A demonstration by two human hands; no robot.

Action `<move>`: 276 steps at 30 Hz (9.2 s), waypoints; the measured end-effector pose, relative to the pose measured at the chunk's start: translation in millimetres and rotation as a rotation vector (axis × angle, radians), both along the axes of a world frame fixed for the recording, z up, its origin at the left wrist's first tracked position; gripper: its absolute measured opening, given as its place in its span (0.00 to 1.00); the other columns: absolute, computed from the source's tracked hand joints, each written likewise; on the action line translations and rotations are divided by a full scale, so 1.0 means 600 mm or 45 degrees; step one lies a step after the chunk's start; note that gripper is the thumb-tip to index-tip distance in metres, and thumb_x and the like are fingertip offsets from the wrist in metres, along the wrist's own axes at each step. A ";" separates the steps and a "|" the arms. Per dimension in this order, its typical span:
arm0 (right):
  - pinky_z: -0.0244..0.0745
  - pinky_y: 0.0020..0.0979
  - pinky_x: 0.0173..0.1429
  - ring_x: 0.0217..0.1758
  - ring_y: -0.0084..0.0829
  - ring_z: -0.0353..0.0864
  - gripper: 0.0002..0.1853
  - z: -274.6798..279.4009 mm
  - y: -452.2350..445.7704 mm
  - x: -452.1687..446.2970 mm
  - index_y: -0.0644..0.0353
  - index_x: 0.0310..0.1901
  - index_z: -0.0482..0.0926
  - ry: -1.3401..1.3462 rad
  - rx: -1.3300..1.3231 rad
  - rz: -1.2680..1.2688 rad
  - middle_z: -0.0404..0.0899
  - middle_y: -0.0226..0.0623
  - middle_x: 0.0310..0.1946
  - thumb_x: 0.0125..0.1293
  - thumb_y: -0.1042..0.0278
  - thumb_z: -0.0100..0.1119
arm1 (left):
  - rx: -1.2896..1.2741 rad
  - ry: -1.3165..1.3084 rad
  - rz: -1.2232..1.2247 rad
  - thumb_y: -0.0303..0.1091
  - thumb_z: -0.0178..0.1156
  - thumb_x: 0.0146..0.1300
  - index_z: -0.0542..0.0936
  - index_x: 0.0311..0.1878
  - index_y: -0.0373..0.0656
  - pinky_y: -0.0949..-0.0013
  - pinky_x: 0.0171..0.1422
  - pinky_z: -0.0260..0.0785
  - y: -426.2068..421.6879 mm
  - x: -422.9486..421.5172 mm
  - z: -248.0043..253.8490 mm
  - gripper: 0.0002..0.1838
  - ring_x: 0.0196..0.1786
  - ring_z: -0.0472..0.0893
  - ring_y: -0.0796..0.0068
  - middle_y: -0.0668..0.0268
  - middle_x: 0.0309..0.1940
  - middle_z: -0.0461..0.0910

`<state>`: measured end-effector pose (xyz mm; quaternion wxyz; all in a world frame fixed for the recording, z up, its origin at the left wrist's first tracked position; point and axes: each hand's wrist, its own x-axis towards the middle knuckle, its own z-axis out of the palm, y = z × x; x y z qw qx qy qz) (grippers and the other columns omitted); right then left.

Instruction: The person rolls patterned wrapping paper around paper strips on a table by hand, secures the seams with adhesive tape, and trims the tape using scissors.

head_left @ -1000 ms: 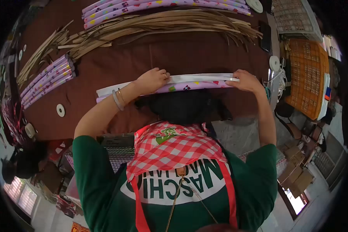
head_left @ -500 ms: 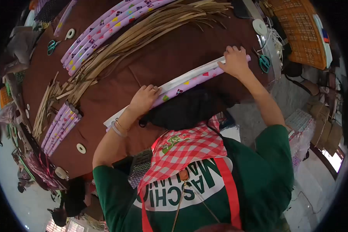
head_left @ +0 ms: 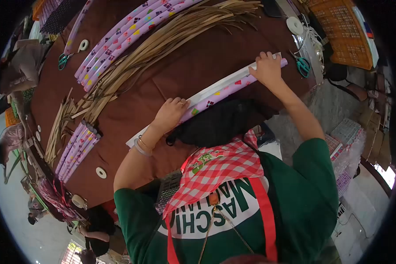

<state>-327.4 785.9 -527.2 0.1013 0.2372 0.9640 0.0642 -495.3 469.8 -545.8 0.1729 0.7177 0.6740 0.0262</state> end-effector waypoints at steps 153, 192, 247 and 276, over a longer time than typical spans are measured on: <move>0.64 0.38 0.47 0.40 0.31 0.75 0.21 -0.012 0.049 -0.026 0.55 0.30 0.82 -0.230 -0.110 0.423 0.78 0.32 0.31 0.40 0.47 0.68 | -0.043 -0.347 1.711 0.40 0.67 0.44 0.77 0.28 0.43 0.58 0.35 0.73 0.346 0.173 -0.041 0.13 0.32 0.81 0.56 0.59 0.26 0.80; 0.70 0.33 0.40 0.34 0.40 0.76 0.18 0.030 0.259 0.053 0.67 0.30 0.76 0.157 -1.400 0.339 0.76 0.43 0.32 0.55 0.56 0.61 | 0.282 -0.248 0.073 0.44 0.62 0.48 0.72 0.57 0.55 0.70 0.51 0.62 0.345 0.058 -0.041 0.29 0.44 0.71 0.74 0.74 0.37 0.75; 0.76 0.37 0.35 0.37 0.34 0.77 0.21 0.000 0.229 0.082 0.58 0.28 0.79 0.098 -0.142 0.008 0.75 0.33 0.29 0.46 0.45 0.62 | 0.033 -0.079 -0.417 0.48 0.63 0.45 0.58 0.68 0.59 0.72 0.44 0.64 0.391 0.031 -0.014 0.44 0.41 0.71 0.73 0.71 0.36 0.72; 0.76 0.33 0.35 0.35 0.32 0.77 0.18 -0.013 0.220 0.070 0.58 0.25 0.79 0.106 -0.088 0.009 0.75 0.32 0.27 0.43 0.49 0.65 | -0.005 -0.076 -0.486 0.49 0.62 0.47 0.66 0.62 0.54 0.71 0.44 0.64 0.402 0.031 -0.006 0.36 0.45 0.71 0.71 0.68 0.40 0.72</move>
